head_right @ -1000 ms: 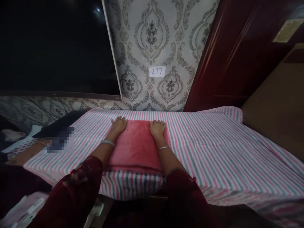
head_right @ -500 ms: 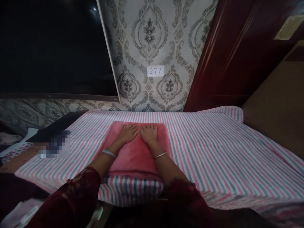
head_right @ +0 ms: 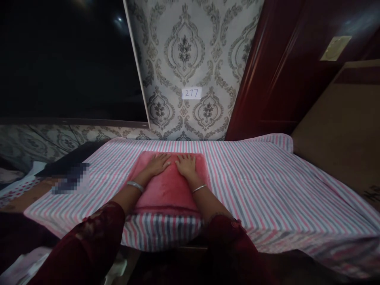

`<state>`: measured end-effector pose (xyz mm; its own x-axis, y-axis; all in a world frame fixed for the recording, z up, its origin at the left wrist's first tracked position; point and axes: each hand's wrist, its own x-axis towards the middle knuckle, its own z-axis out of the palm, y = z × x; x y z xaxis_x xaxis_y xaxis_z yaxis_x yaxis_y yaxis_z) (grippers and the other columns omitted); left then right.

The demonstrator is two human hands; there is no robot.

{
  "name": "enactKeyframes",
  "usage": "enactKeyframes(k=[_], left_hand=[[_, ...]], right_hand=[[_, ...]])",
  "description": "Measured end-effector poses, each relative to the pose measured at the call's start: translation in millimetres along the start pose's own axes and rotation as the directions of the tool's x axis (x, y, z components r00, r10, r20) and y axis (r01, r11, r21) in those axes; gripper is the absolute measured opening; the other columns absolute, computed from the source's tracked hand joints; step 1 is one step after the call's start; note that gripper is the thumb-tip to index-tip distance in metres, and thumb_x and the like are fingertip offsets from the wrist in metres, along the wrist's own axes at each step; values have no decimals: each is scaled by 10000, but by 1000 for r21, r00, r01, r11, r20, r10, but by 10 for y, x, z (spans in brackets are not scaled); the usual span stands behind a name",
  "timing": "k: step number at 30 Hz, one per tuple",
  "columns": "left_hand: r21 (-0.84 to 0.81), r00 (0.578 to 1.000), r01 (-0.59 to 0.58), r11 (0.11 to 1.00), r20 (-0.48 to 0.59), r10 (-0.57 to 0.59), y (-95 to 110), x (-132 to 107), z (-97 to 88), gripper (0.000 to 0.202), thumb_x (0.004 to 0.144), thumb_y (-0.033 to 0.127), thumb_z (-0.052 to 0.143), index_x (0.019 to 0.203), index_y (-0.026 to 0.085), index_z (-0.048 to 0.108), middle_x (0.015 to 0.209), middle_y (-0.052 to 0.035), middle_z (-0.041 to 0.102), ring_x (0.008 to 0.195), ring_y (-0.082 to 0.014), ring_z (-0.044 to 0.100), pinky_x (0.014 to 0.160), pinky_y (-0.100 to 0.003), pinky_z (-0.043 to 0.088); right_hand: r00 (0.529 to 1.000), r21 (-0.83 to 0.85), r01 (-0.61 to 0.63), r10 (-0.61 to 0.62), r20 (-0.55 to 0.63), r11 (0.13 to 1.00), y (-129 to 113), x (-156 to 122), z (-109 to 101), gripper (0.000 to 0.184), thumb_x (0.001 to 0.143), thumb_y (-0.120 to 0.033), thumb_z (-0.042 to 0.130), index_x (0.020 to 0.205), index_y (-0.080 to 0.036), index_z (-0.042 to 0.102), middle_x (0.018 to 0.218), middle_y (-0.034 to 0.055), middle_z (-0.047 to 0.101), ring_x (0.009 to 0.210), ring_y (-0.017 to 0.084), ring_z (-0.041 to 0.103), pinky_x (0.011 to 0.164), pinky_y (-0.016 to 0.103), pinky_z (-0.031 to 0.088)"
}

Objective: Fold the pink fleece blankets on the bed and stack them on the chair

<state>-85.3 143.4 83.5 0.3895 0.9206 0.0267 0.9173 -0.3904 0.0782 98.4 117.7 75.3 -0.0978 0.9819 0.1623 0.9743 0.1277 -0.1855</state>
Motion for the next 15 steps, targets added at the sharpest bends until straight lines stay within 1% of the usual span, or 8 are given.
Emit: enactKeyframes(k=[3,5,6,8,10,12,14,15], left_hand=[[60,997,83,995,-8,-82,-226,-191,-63,614,1021,522,307,1566,252,395,1658,-129,330,1545,-303,264,1238,-612,123],[65,991,135,989,-34,-133,-414,-370,-36,610,1016,517,317,1571,273,383,1677,-113,290,1557,-311,231,1220,-635,168],[51,989,146,988,-45,-144,-504,-453,-5,612,1016,506,314,1583,278,356,1691,-98,256,1566,-303,202,1214,-624,207],[13,989,134,991,-56,-133,-650,-574,72,625,1020,476,294,1606,257,303,1708,-80,202,1582,-268,142,1217,-554,263],[-15,992,106,994,-71,-107,-736,-615,134,634,1023,454,278,1610,214,295,1710,-80,193,1587,-233,113,1239,-469,253],[-30,993,90,995,-71,-92,-771,-604,148,637,1022,451,283,1601,190,318,1706,-80,212,1587,-211,107,1261,-409,202],[-37,996,80,996,-44,-81,-770,-610,104,635,1019,454,294,1595,192,335,1700,-72,241,1584,-198,125,1268,-388,177],[-36,997,80,996,-22,-81,-761,-640,64,634,1017,456,299,1593,195,341,1695,-70,256,1582,-197,141,1267,-392,182]], right_hand=[[998,-37,-37,39,45,999,221,-164,-79,532,1056,-435,334,1541,-253,454,1608,109,422,1482,321,336,1186,611,201],[995,-39,-70,73,69,997,382,-327,-74,545,1055,-446,338,1564,-269,416,1651,97,347,1520,323,267,1174,613,239],[994,-28,-81,83,73,996,450,-412,-55,552,1054,-447,337,1577,-277,390,1671,86,306,1538,318,225,1168,608,262],[994,4,-92,91,59,996,544,-556,-1,565,1056,-442,328,1597,-279,346,1695,67,243,1561,305,154,1163,596,291],[995,33,-96,95,33,995,588,-634,48,569,1057,-430,323,1601,-267,336,1702,64,219,1566,298,127,1164,584,303],[995,58,-96,95,17,994,614,-645,73,568,1054,-414,330,1597,-249,350,1701,73,221,1565,298,124,1165,564,314],[997,79,-80,79,22,994,652,-642,69,565,1050,-390,340,1593,-233,364,1697,83,233,1561,300,139,1163,540,327],[997,88,-72,69,34,994,676,-658,57,563,1048,-379,344,1590,-227,372,1694,87,240,1558,300,154,1162,532,331]])
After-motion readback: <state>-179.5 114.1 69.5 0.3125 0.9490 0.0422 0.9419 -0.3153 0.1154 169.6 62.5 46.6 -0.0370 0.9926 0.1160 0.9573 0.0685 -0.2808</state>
